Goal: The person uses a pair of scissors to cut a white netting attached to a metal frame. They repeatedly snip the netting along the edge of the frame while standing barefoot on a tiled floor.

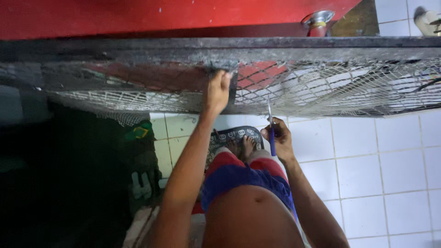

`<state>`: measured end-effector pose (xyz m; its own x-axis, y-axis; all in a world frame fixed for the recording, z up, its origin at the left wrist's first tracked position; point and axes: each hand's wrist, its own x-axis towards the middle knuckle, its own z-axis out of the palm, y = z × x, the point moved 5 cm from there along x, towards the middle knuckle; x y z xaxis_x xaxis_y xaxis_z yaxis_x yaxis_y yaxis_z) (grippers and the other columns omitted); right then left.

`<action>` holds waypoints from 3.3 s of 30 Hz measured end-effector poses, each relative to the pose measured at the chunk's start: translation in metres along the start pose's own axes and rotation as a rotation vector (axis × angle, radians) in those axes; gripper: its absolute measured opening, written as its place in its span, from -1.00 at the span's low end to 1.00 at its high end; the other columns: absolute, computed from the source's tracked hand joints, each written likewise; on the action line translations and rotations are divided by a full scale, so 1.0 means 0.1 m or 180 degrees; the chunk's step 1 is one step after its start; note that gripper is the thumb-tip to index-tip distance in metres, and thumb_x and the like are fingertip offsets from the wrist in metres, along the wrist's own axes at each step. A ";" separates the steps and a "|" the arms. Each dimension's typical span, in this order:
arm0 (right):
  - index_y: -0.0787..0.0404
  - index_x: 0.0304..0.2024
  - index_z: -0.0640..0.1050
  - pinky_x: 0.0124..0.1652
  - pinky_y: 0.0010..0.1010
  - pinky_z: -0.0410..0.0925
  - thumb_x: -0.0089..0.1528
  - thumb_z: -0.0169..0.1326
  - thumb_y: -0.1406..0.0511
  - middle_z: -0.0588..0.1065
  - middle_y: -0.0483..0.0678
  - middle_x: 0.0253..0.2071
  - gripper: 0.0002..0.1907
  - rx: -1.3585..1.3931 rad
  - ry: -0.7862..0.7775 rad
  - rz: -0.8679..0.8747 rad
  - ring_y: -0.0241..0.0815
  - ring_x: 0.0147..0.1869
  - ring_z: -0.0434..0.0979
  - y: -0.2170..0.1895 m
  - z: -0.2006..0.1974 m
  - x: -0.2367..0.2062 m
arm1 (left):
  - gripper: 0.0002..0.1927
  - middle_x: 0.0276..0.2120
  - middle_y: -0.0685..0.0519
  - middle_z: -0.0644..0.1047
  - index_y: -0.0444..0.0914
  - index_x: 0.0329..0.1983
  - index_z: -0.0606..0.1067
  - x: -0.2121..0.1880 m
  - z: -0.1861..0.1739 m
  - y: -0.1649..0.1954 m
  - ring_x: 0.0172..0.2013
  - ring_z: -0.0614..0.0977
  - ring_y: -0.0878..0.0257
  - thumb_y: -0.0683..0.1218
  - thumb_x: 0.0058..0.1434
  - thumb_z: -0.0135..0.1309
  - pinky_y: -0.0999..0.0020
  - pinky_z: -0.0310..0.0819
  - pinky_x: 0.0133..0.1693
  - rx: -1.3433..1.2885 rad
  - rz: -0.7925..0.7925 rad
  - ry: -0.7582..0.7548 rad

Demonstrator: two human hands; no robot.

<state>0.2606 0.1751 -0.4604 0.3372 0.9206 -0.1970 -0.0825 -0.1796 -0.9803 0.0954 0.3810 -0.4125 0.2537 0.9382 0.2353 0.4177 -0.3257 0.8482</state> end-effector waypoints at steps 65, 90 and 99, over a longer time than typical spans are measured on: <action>0.29 -0.05 0.59 -0.54 -0.60 0.33 0.18 0.33 0.33 0.53 -0.14 -0.48 -0.68 0.0718 -0.0856 0.0297 -0.43 -0.54 0.49 -0.05 0.94 0.72 | -0.68 -0.61 0.21 0.33 -0.19 -0.38 0.43 0.06 -0.04 -0.31 -0.58 0.27 0.41 0.04 0.46 -0.13 0.45 0.13 -0.47 -0.2474 -0.1970 -0.1616; 0.22 0.08 0.56 -0.42 -0.59 0.35 0.25 0.25 0.23 0.49 -0.17 -0.42 -0.63 0.0890 -0.0649 0.0704 -0.42 -0.42 0.46 0.05 1.00 0.26 | -0.68 -0.58 0.24 0.42 -0.15 -0.31 0.50 -0.08 -0.04 -0.08 -0.53 0.43 0.49 0.09 0.49 -0.06 0.50 0.29 -0.47 -0.1288 -0.0920 -0.0830; 0.23 0.15 0.52 -0.30 -0.59 0.31 0.26 0.24 0.30 0.48 -0.22 -0.31 -0.58 0.0708 -0.0704 0.0339 -0.46 -0.30 0.41 0.02 1.15 0.23 | -0.71 -0.50 0.19 0.42 -0.20 -0.09 0.55 0.87 -1.53 0.56 -0.49 0.42 0.46 0.05 0.62 -0.08 0.56 0.26 -0.47 -0.1836 0.0230 -0.0717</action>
<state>0.1604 0.2359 -0.4653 0.1060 0.9581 -0.2663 -0.3173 -0.2212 -0.9222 0.0078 0.4622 -0.2717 0.4678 0.8480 0.2493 -0.1301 -0.2129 0.9684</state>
